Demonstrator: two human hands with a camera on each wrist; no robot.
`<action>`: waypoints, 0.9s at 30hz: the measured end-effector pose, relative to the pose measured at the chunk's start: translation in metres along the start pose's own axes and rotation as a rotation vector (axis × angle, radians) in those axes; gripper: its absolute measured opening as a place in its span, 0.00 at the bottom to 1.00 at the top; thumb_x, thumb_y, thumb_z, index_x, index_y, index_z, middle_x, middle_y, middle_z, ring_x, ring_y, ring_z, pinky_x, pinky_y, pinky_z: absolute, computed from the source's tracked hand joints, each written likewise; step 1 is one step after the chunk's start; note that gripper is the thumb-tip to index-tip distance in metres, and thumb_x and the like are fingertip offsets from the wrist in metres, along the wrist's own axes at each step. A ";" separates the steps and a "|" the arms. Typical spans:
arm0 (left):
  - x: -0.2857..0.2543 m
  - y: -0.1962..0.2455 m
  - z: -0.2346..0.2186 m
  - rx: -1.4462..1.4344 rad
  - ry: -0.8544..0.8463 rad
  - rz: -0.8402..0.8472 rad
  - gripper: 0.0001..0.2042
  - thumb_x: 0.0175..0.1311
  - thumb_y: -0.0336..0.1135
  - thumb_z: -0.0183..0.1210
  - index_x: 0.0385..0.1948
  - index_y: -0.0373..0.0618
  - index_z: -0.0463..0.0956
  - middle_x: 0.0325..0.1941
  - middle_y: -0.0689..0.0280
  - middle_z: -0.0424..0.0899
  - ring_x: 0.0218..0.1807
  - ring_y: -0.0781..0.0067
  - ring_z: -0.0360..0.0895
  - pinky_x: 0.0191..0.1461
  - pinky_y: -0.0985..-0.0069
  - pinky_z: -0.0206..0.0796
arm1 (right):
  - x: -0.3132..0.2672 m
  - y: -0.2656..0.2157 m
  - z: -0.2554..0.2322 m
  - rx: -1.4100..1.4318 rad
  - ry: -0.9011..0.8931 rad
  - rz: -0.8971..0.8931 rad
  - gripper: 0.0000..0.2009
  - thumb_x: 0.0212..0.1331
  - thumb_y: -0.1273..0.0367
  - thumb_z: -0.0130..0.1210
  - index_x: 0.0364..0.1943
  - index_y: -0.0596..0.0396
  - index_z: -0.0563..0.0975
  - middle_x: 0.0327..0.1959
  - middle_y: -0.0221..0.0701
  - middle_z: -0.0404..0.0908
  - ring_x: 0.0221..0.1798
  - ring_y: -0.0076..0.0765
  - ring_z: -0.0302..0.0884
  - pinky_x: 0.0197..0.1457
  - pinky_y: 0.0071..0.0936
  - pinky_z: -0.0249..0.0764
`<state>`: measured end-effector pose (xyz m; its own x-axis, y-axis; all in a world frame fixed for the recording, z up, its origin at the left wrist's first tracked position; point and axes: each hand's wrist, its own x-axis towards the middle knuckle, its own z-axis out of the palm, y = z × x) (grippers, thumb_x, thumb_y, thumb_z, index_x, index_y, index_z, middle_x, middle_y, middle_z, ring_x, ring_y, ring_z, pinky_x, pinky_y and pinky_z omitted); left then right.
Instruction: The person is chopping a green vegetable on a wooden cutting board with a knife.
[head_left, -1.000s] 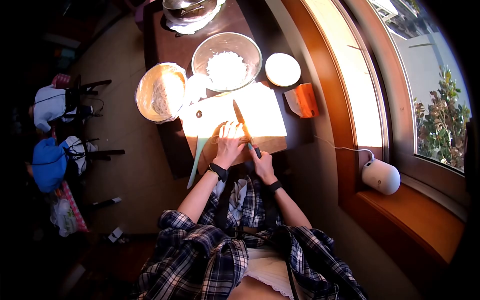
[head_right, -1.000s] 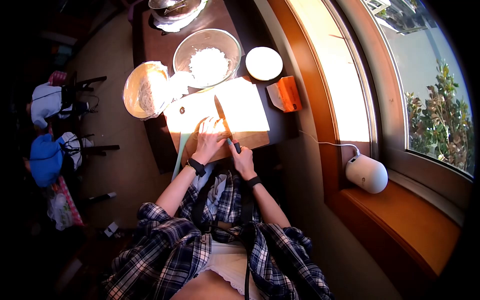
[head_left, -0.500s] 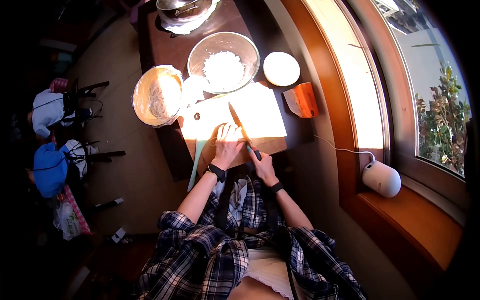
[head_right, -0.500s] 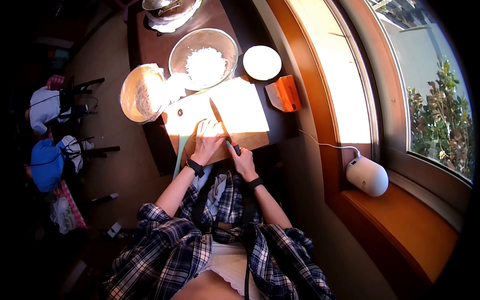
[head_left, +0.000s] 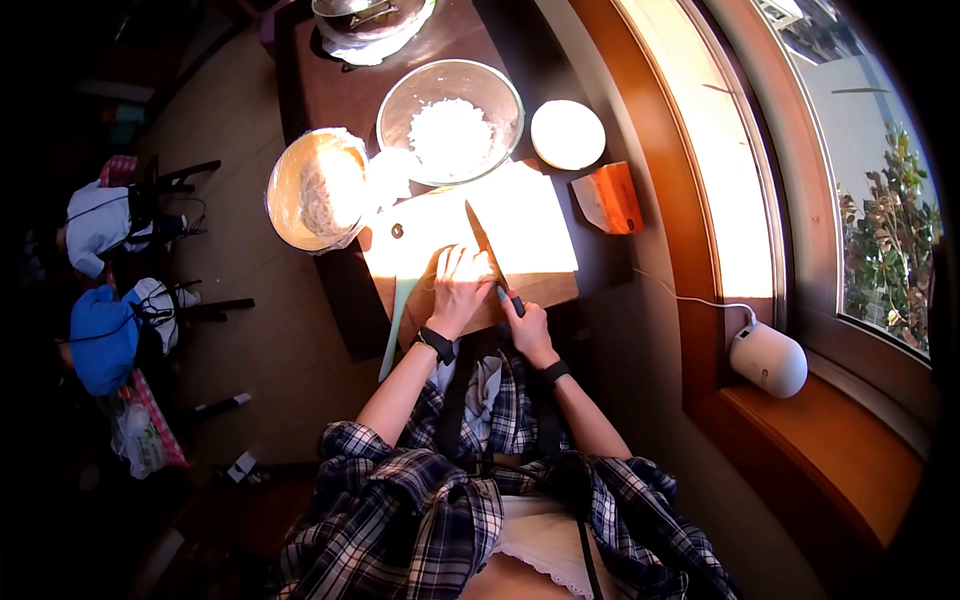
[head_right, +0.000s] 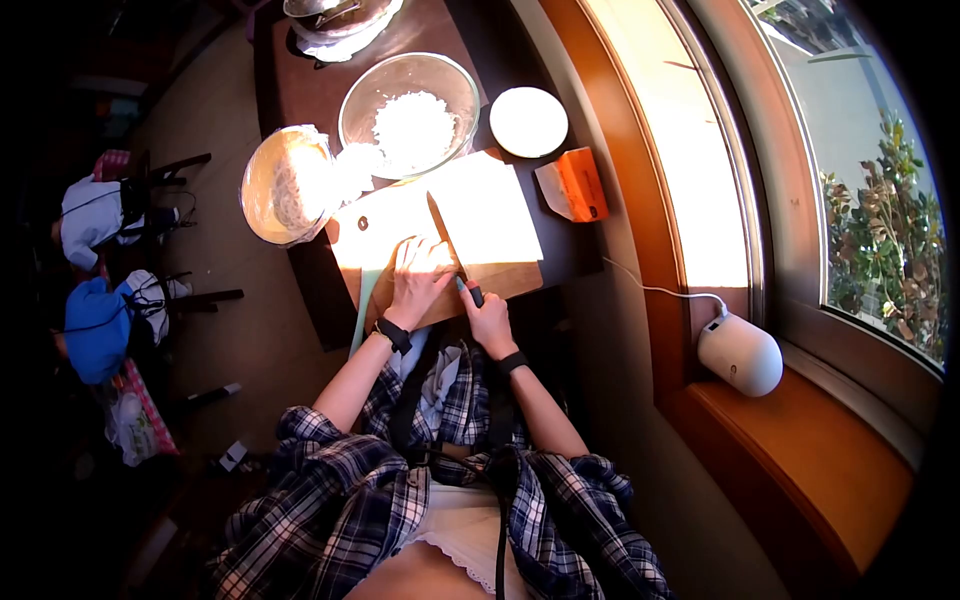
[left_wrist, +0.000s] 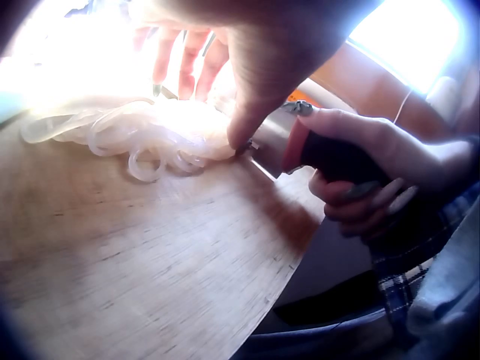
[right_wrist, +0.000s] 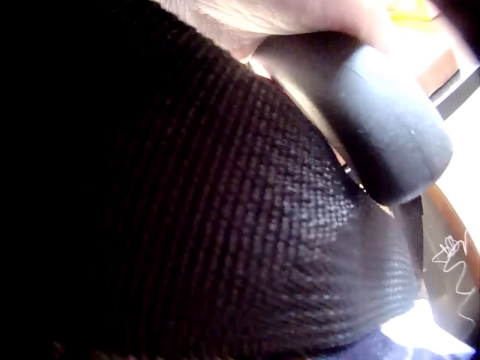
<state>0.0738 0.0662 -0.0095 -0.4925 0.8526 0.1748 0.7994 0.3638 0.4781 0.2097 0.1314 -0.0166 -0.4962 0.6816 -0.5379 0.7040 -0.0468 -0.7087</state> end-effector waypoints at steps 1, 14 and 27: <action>0.002 -0.001 -0.002 0.022 -0.007 0.026 0.16 0.40 0.32 0.63 0.34 0.40 0.76 0.40 0.57 0.74 0.50 0.55 0.69 0.57 0.63 0.59 | 0.003 -0.001 -0.001 0.012 -0.021 0.013 0.27 0.54 0.53 0.53 0.15 0.69 0.72 0.15 0.53 0.71 0.24 0.55 0.75 0.26 0.41 0.68; -0.001 -0.004 0.001 0.055 -0.041 0.043 0.16 0.39 0.33 0.64 0.33 0.41 0.76 0.42 0.57 0.73 0.50 0.55 0.68 0.57 0.63 0.58 | 0.004 0.006 0.000 0.068 -0.037 -0.003 0.27 0.54 0.53 0.53 0.14 0.69 0.72 0.14 0.52 0.71 0.21 0.53 0.75 0.24 0.41 0.66; 0.000 -0.005 0.004 0.053 -0.021 -0.001 0.16 0.41 0.35 0.64 0.34 0.42 0.76 0.42 0.58 0.73 0.49 0.55 0.68 0.56 0.64 0.58 | 0.013 0.017 -0.009 0.118 -0.091 0.001 0.29 0.54 0.51 0.52 0.11 0.67 0.68 0.08 0.40 0.65 0.13 0.34 0.66 0.20 0.34 0.59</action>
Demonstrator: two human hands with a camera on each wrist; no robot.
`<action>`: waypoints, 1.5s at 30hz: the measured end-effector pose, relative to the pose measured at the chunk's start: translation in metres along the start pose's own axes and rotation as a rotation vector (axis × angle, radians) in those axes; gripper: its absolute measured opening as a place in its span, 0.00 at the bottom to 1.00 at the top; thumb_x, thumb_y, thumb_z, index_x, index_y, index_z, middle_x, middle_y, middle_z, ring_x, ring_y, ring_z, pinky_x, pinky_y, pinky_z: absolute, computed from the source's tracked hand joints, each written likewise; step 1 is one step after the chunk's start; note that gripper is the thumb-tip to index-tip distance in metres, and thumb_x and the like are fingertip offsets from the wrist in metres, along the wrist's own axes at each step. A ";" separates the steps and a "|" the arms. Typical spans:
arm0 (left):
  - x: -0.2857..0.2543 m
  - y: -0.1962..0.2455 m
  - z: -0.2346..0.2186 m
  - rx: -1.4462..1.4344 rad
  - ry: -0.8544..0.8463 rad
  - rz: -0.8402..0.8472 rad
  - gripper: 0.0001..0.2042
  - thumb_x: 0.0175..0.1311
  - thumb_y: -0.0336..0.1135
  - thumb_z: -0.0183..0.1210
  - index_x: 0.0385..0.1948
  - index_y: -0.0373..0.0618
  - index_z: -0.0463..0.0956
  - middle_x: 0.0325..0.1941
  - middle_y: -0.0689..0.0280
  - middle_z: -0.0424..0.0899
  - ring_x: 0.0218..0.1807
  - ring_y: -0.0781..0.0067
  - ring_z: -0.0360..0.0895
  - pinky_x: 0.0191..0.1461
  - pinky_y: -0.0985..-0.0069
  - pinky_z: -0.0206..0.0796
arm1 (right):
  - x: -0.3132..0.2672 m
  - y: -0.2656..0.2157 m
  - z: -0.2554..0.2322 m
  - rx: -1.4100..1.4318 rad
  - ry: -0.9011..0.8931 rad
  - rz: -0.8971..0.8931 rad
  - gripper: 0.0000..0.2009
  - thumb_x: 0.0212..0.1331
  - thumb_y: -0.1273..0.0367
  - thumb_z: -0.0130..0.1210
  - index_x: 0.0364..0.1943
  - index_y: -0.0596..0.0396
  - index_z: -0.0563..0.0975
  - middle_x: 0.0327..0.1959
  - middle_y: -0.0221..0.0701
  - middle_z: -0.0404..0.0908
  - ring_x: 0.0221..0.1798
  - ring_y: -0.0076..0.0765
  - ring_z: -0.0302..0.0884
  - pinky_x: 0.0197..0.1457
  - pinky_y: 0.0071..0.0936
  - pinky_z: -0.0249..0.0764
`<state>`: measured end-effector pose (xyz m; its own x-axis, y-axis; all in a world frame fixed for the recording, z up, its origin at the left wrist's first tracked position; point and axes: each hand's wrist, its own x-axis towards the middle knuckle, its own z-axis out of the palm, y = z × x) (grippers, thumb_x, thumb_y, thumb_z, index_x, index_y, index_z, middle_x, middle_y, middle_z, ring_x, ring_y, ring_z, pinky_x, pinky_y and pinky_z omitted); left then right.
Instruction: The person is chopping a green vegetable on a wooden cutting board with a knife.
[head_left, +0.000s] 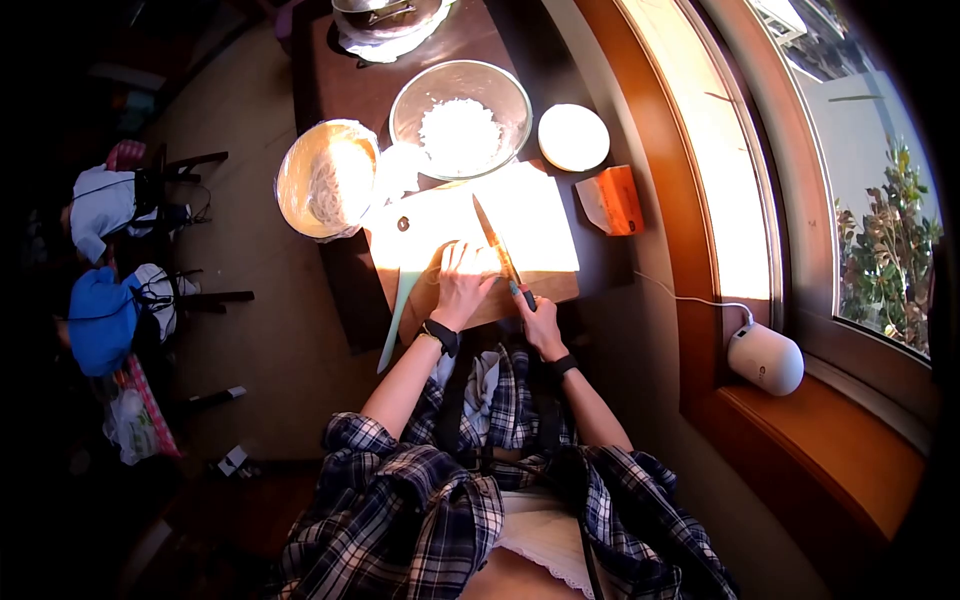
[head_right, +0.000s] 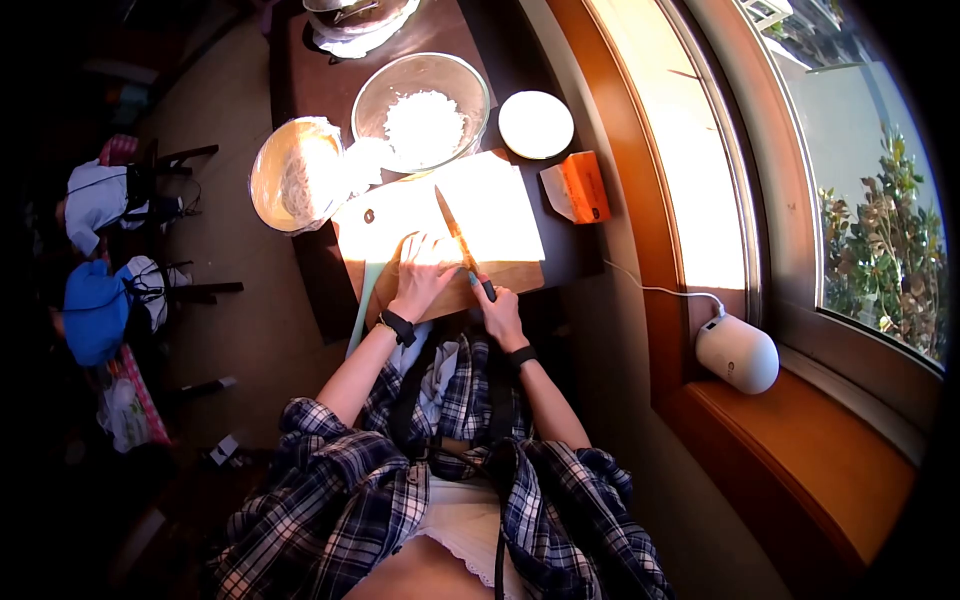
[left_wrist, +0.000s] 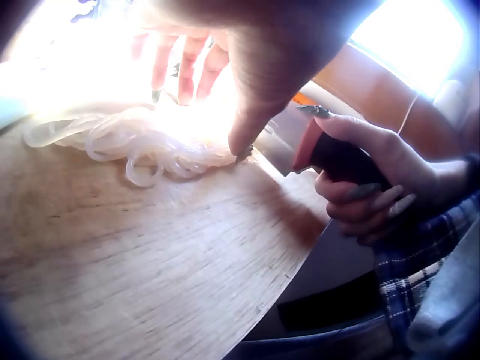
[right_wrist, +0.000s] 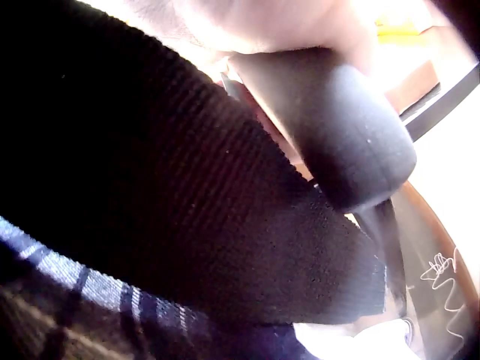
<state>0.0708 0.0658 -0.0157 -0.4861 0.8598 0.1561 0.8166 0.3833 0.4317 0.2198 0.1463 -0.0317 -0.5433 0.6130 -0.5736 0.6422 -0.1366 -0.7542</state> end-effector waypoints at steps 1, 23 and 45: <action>0.000 0.000 -0.001 -0.005 -0.003 -0.001 0.17 0.41 0.36 0.64 0.35 0.41 0.76 0.42 0.58 0.73 0.49 0.55 0.68 0.57 0.64 0.58 | 0.001 -0.001 -0.002 -0.008 0.025 0.002 0.29 0.54 0.51 0.52 0.11 0.66 0.68 0.07 0.38 0.64 0.13 0.31 0.65 0.20 0.33 0.58; -0.003 -0.001 -0.003 0.013 -0.005 0.033 0.21 0.40 0.36 0.65 0.39 0.38 0.75 0.42 0.58 0.74 0.51 0.56 0.68 0.58 0.63 0.57 | 0.013 -0.021 -0.033 -0.210 -0.121 -0.046 0.31 0.53 0.48 0.51 0.14 0.70 0.70 0.11 0.46 0.69 0.16 0.42 0.71 0.24 0.35 0.64; -0.010 -0.009 0.003 0.065 -0.091 -0.028 0.23 0.39 0.37 0.66 0.41 0.37 0.74 0.47 0.55 0.73 0.55 0.56 0.66 0.64 0.63 0.51 | -0.011 -0.016 0.005 0.021 0.007 -0.006 0.29 0.55 0.49 0.51 0.11 0.64 0.66 0.07 0.31 0.61 0.14 0.23 0.58 0.18 0.30 0.56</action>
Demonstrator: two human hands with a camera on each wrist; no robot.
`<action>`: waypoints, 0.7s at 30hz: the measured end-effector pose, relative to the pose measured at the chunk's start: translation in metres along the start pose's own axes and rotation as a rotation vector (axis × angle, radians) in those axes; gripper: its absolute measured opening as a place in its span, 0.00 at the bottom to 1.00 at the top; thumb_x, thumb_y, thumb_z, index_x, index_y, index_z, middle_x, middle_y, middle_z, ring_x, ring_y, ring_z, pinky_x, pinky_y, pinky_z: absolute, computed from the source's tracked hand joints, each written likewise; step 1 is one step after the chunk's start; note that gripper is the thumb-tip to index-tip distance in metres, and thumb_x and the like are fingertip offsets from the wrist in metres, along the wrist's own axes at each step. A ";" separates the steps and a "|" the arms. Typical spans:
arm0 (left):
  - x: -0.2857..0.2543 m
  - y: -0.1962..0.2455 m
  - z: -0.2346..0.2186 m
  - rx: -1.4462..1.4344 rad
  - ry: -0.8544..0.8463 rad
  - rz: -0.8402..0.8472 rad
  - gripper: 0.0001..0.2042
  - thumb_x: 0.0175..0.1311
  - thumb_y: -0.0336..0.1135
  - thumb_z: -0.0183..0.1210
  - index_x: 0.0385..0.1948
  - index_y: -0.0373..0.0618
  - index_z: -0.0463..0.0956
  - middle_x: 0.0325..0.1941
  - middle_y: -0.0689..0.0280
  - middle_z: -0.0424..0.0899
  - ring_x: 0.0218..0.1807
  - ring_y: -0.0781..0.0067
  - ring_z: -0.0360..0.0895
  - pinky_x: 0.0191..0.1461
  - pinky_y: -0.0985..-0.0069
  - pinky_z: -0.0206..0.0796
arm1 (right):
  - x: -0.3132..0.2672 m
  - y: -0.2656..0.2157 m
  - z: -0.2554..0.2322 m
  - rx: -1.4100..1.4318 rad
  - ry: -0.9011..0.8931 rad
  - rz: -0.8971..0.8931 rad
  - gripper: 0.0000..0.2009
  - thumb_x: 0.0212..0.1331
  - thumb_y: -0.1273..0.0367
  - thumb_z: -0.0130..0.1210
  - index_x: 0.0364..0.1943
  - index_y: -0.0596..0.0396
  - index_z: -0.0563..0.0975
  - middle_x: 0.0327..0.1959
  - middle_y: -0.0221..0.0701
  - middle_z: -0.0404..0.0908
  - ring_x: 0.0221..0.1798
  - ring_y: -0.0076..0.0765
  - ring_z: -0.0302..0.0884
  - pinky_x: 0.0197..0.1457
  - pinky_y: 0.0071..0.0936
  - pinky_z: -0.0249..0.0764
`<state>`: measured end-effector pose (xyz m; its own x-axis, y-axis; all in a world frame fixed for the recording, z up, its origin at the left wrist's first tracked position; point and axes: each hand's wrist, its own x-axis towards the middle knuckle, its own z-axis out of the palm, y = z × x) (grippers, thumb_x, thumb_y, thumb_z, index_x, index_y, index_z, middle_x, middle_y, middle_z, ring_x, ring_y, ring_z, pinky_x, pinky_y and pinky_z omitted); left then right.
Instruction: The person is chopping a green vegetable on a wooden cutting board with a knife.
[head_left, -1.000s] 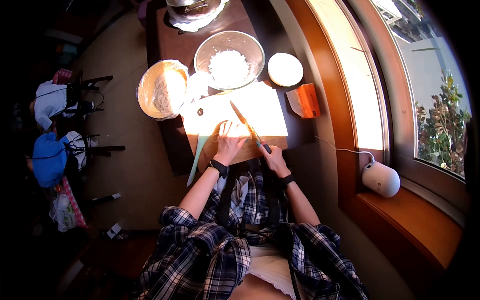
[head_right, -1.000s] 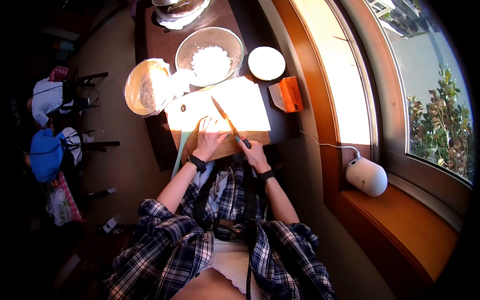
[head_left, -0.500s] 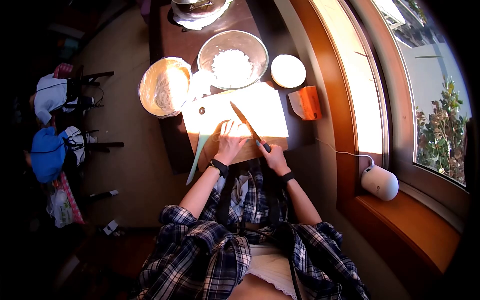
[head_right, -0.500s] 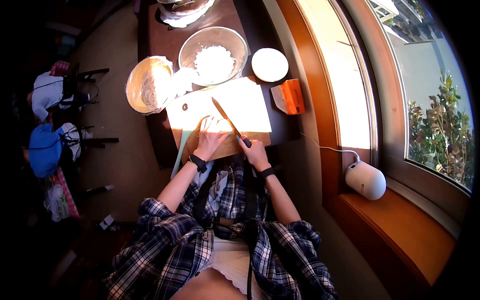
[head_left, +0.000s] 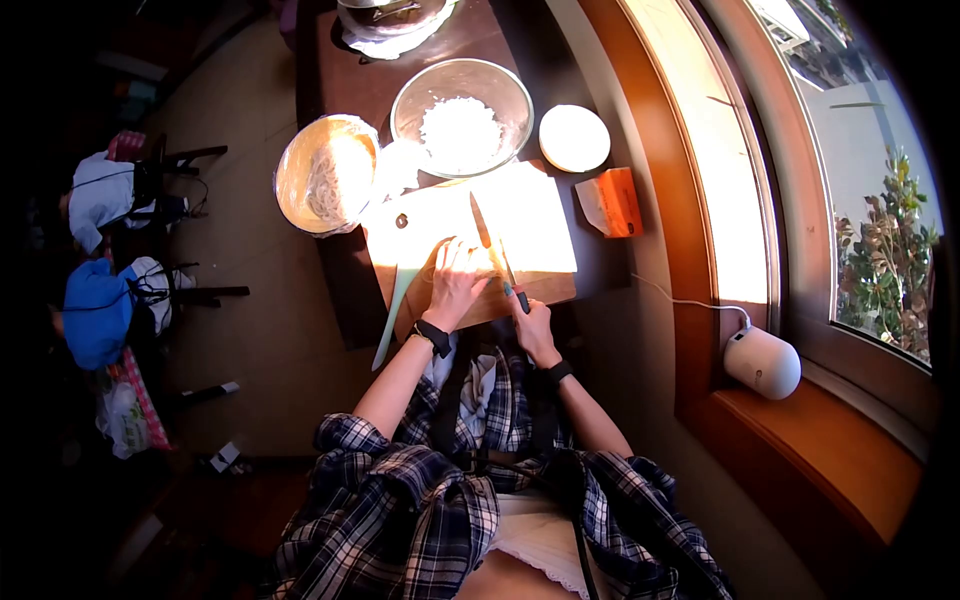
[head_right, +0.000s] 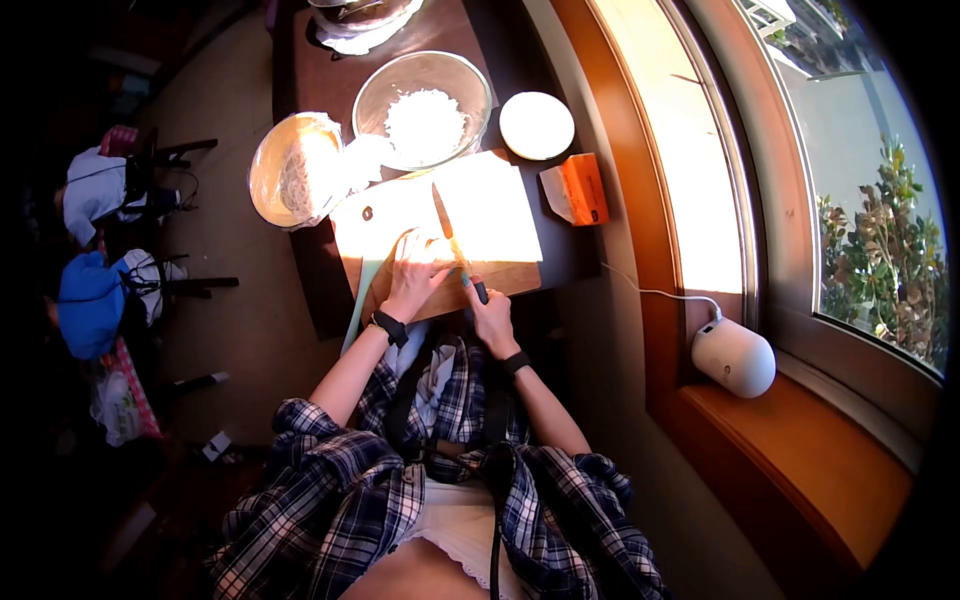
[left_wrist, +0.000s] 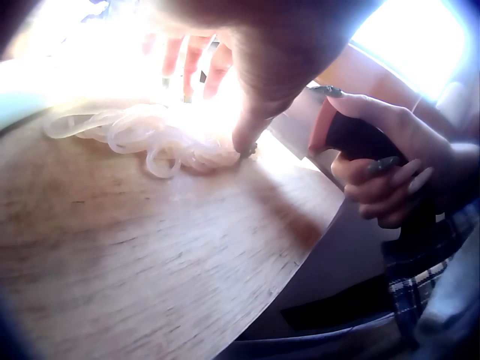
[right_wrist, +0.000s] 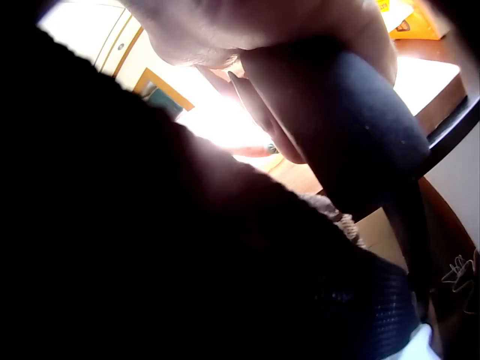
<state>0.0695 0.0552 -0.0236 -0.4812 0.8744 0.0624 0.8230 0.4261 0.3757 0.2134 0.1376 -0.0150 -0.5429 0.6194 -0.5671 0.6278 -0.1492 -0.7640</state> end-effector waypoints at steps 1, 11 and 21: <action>0.000 0.000 0.002 -0.024 -0.007 -0.014 0.24 0.39 0.37 0.66 0.41 0.37 0.74 0.47 0.54 0.73 0.56 0.56 0.66 0.64 0.63 0.51 | -0.001 0.002 0.004 0.006 0.023 0.009 0.29 0.56 0.49 0.50 0.11 0.64 0.66 0.07 0.32 0.61 0.14 0.23 0.59 0.18 0.30 0.56; 0.012 -0.005 0.011 -0.046 0.036 0.154 0.24 0.42 0.41 0.64 0.43 0.39 0.75 0.51 0.47 0.69 0.58 0.47 0.62 0.65 0.58 0.50 | -0.011 0.015 -0.011 0.074 0.086 0.079 0.29 0.55 0.50 0.51 0.11 0.63 0.67 0.07 0.29 0.62 0.13 0.22 0.60 0.18 0.28 0.56; 0.006 -0.011 -0.001 -0.058 0.023 0.141 0.22 0.43 0.41 0.64 0.41 0.42 0.76 0.52 0.50 0.70 0.58 0.47 0.62 0.65 0.59 0.50 | -0.011 0.012 -0.011 0.060 0.055 0.040 0.28 0.55 0.51 0.52 0.10 0.63 0.67 0.07 0.29 0.64 0.13 0.22 0.61 0.18 0.27 0.56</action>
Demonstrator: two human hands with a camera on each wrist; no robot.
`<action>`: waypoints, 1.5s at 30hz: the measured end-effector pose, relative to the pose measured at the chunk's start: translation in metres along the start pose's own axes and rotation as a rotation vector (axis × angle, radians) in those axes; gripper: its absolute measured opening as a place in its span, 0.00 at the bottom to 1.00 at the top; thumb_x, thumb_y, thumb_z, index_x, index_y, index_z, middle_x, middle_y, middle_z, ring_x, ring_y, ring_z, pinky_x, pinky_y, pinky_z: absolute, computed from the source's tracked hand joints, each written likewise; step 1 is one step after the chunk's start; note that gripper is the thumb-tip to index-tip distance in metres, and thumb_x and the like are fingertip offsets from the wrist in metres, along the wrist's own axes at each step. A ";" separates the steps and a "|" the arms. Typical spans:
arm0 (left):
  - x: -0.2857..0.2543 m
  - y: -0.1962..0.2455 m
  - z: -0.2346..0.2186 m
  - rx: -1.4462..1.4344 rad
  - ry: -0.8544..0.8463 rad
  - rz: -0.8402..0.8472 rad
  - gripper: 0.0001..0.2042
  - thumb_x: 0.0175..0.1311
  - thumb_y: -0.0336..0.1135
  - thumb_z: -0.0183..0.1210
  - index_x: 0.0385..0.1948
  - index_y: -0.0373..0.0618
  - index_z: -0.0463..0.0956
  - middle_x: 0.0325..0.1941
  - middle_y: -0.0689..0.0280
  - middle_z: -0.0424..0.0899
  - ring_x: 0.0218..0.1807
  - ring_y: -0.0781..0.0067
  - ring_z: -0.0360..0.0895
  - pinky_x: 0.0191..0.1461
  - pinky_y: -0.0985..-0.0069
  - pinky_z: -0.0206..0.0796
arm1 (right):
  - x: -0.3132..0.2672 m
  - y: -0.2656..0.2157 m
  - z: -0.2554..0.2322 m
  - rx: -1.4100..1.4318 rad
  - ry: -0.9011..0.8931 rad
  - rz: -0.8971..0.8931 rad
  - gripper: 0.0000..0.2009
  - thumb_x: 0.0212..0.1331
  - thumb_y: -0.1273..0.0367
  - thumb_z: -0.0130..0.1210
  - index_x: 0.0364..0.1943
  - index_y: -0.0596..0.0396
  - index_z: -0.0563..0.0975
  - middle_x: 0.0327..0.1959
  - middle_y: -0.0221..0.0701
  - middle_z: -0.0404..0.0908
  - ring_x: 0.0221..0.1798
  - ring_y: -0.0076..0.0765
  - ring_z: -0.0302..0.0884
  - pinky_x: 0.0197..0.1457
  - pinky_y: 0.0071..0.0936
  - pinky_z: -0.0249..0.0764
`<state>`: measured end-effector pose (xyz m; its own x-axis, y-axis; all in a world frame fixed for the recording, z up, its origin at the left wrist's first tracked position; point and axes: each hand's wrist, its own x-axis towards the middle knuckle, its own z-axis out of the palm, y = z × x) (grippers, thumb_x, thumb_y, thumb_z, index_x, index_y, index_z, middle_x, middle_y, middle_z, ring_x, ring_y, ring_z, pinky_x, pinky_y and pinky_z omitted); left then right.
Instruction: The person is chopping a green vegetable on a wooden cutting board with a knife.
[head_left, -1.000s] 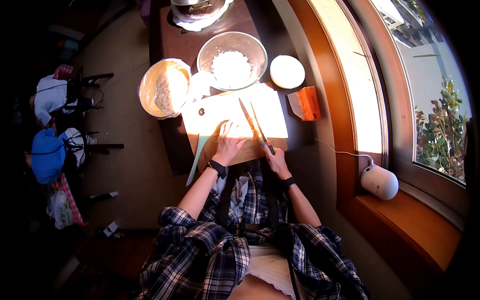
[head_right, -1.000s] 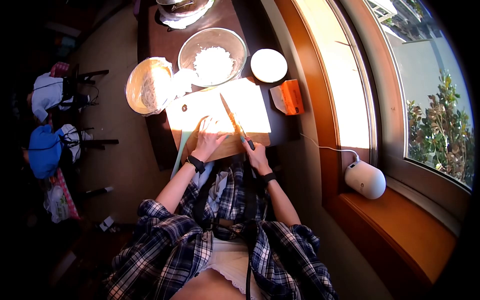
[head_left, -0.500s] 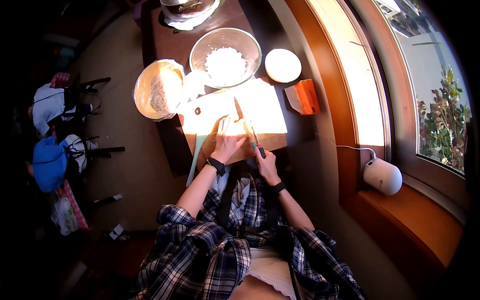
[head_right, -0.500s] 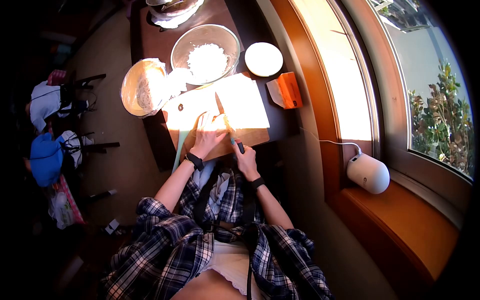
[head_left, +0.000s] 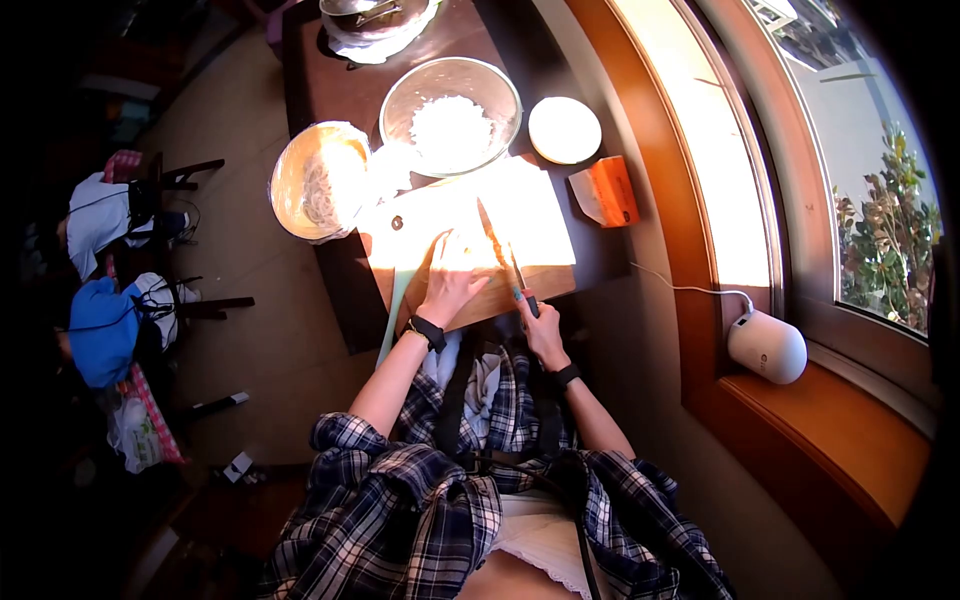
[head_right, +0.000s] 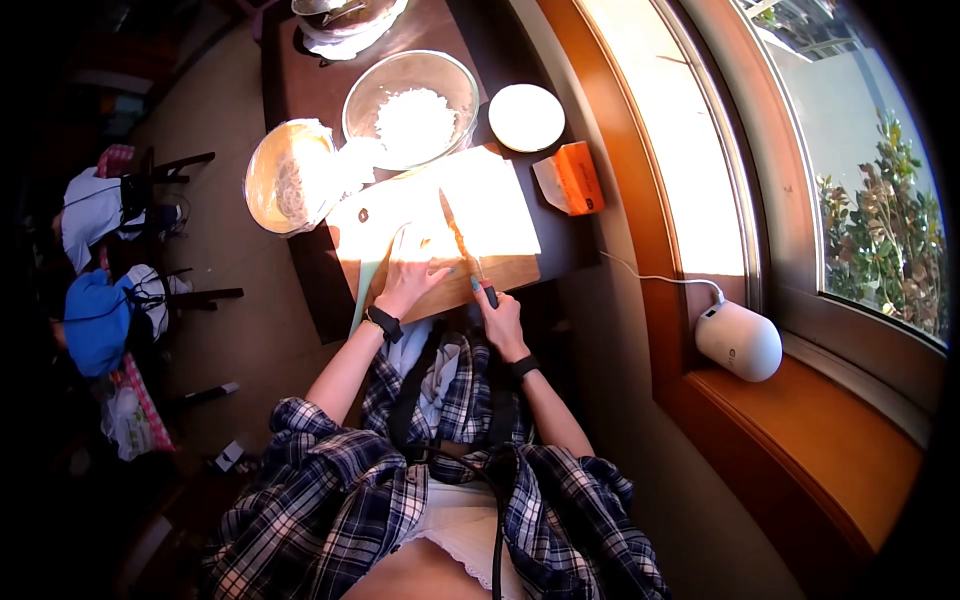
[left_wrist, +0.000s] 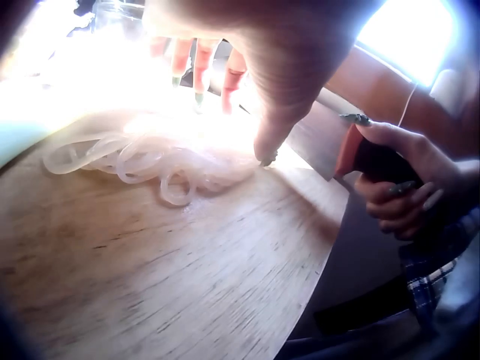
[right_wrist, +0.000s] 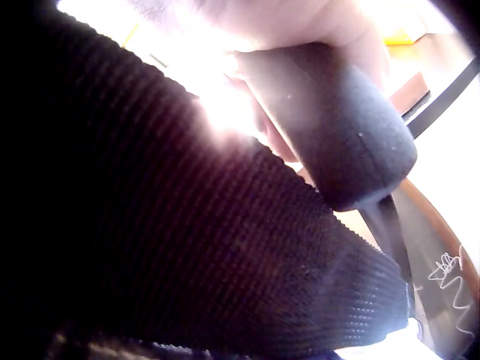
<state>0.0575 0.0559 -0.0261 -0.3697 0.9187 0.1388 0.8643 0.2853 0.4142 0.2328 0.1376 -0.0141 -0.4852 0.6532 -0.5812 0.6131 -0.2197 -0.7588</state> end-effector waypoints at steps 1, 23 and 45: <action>-0.001 0.001 -0.001 -0.024 -0.010 -0.039 0.22 0.42 0.41 0.64 0.42 0.42 0.75 0.52 0.50 0.70 0.58 0.47 0.62 0.64 0.59 0.50 | 0.000 -0.002 0.000 -0.010 -0.009 -0.003 0.29 0.55 0.51 0.52 0.10 0.63 0.67 0.07 0.28 0.63 0.13 0.22 0.61 0.18 0.27 0.56; -0.013 0.001 -0.004 -0.046 -0.043 -0.224 0.09 0.53 0.38 0.58 0.27 0.44 0.82 0.21 0.57 0.79 0.24 0.60 0.77 0.33 0.70 0.69 | 0.001 -0.005 0.004 0.020 -0.020 -0.009 0.28 0.56 0.51 0.51 0.10 0.63 0.65 0.07 0.28 0.60 0.14 0.20 0.58 0.18 0.28 0.55; 0.009 0.009 0.006 0.021 0.048 -0.052 0.28 0.40 0.43 0.65 0.43 0.32 0.70 0.43 0.50 0.73 0.51 0.50 0.67 0.58 0.61 0.57 | 0.004 0.005 0.010 0.002 -0.017 -0.009 0.28 0.55 0.51 0.51 0.11 0.64 0.66 0.07 0.32 0.62 0.13 0.26 0.61 0.19 0.30 0.56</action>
<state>0.0636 0.0681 -0.0265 -0.4298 0.8886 0.1603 0.8502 0.3386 0.4031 0.2276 0.1319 -0.0231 -0.5015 0.6428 -0.5790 0.6072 -0.2153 -0.7649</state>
